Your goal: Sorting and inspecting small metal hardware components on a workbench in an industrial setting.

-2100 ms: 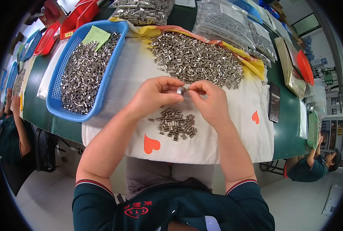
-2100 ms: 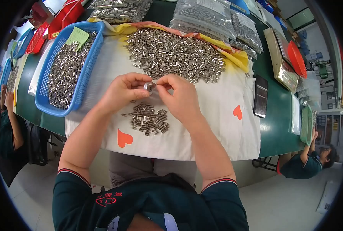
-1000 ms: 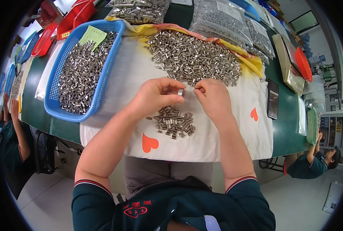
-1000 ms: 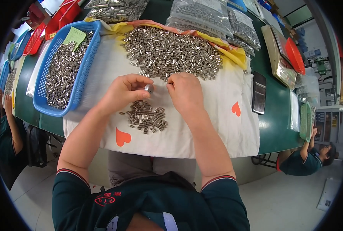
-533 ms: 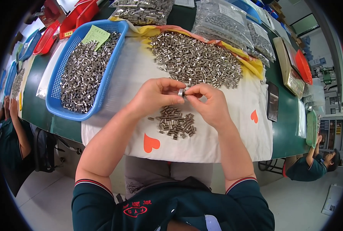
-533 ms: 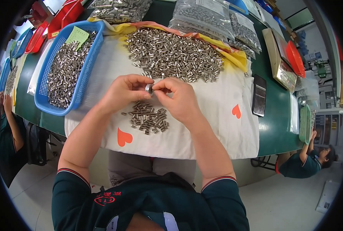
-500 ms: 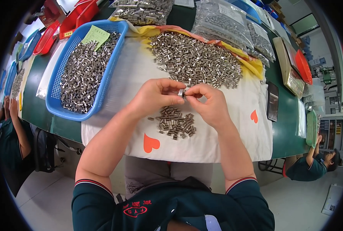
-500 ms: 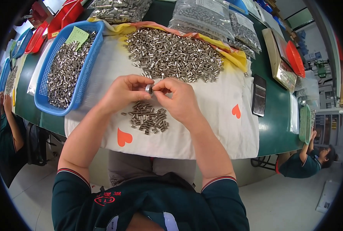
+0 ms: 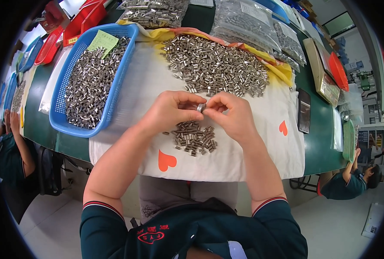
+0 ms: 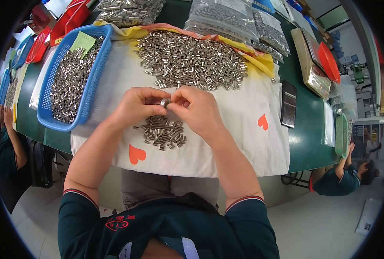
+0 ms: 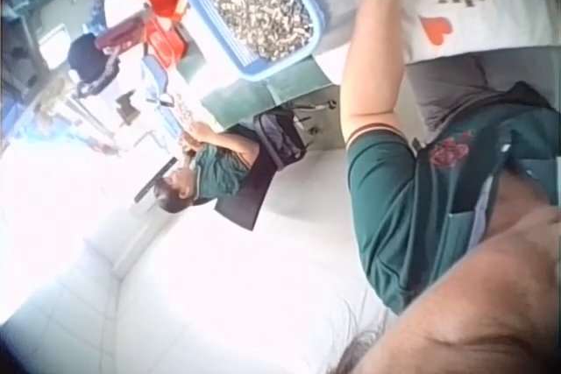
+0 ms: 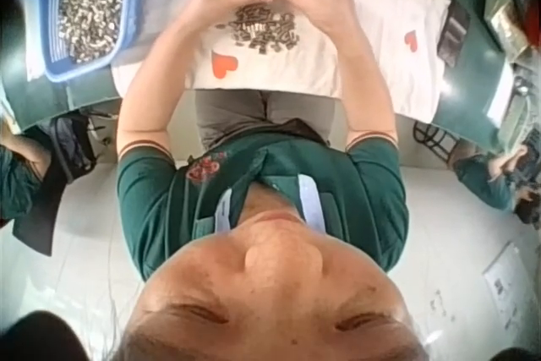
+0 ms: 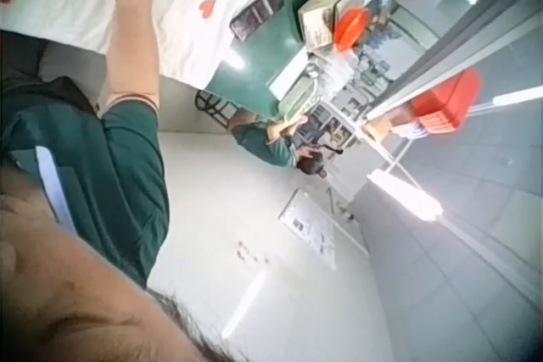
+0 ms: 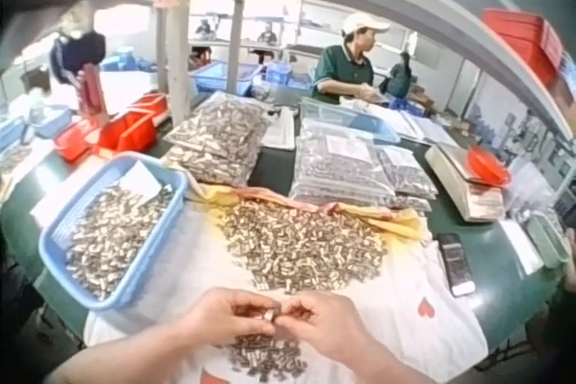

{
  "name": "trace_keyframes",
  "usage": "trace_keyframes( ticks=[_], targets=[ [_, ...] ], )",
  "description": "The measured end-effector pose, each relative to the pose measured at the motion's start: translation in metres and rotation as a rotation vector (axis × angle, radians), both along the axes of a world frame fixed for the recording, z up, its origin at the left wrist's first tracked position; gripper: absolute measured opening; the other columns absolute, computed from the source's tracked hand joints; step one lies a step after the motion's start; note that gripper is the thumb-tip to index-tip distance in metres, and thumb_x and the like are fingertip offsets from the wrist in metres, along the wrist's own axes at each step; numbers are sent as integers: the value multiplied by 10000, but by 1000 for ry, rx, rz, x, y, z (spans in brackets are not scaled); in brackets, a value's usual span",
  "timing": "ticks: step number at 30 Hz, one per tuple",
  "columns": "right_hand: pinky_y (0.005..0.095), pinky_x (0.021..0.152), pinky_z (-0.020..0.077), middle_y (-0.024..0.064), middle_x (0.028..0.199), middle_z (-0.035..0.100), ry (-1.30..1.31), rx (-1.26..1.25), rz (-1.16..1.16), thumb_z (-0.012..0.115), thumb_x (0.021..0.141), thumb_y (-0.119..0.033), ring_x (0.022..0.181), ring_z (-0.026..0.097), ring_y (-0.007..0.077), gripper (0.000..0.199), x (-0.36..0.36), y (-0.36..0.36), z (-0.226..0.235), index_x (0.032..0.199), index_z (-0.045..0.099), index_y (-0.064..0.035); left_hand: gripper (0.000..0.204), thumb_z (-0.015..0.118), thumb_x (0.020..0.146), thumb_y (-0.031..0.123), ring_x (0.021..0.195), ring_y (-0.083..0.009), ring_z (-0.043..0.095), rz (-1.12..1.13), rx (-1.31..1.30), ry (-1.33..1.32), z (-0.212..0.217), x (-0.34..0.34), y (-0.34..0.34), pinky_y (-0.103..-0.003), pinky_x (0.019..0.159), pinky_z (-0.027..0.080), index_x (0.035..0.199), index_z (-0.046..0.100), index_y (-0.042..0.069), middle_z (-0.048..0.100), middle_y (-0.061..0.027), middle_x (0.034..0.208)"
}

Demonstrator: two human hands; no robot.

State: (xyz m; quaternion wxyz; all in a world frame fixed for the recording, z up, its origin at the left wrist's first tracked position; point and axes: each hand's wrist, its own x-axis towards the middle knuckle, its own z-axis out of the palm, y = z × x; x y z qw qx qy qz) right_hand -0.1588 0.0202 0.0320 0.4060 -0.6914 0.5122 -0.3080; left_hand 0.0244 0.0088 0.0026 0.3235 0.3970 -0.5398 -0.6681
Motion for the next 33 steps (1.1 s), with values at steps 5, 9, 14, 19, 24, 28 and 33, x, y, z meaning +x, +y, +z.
trace_keyframes(
  ticks=[5,9,14,19,24,28,33],
  targets=[
    [270,616,445,67,755,603,213,-80,-2,623,709,-73,665,568,156,116,-34,-16,4,808,603,-14,336,700,704,20,689,-31,503,-108,-139,-128,12,2,3,-185,619,435,1025,601,7,571,26,760],
    [290,626,441,76,774,595,425,-129,17,605,708,-74,688,566,190,116,-37,-18,-3,812,612,-22,319,702,702,23,683,-25,497,-112,-118,-152,13,3,2,-184,609,429,1007,608,16,570,32,757],
    [321,638,437,82,744,574,532,-263,25,598,706,-62,687,546,229,105,-31,-17,-11,805,613,-30,333,689,709,10,685,-30,517,-27,-58,-62,4,3,-1,-172,610,440,1026,585,1,565,22,778],
    [295,662,435,59,768,582,486,-305,19,595,727,-59,708,551,195,98,-22,-11,-6,818,602,-22,329,668,734,23,746,-61,558,-7,24,17,6,4,-2,-191,661,468,1045,566,-19,602,-25,819],
    [225,678,424,21,780,598,-126,-21,19,591,755,-8,740,543,87,51,-4,-3,-3,806,596,-11,338,666,735,21,768,-71,574,24,37,109,1,3,-4,-201,678,480,1050,557,-32,609,-32,831],
    [228,649,432,23,752,594,-83,-70,0,604,732,6,708,548,94,69,3,1,-3,798,597,-15,343,671,729,24,765,-74,575,29,41,141,0,2,-4,-200,681,478,1049,561,-34,616,-45,851],
    [259,615,455,66,752,603,275,-441,-15,626,711,-58,693,583,157,98,8,6,-6,797,600,-20,334,691,713,38,755,-65,565,55,11,33,-1,-3,-2,-197,671,472,1024,588,-26,616,-35,838]
  ],
)
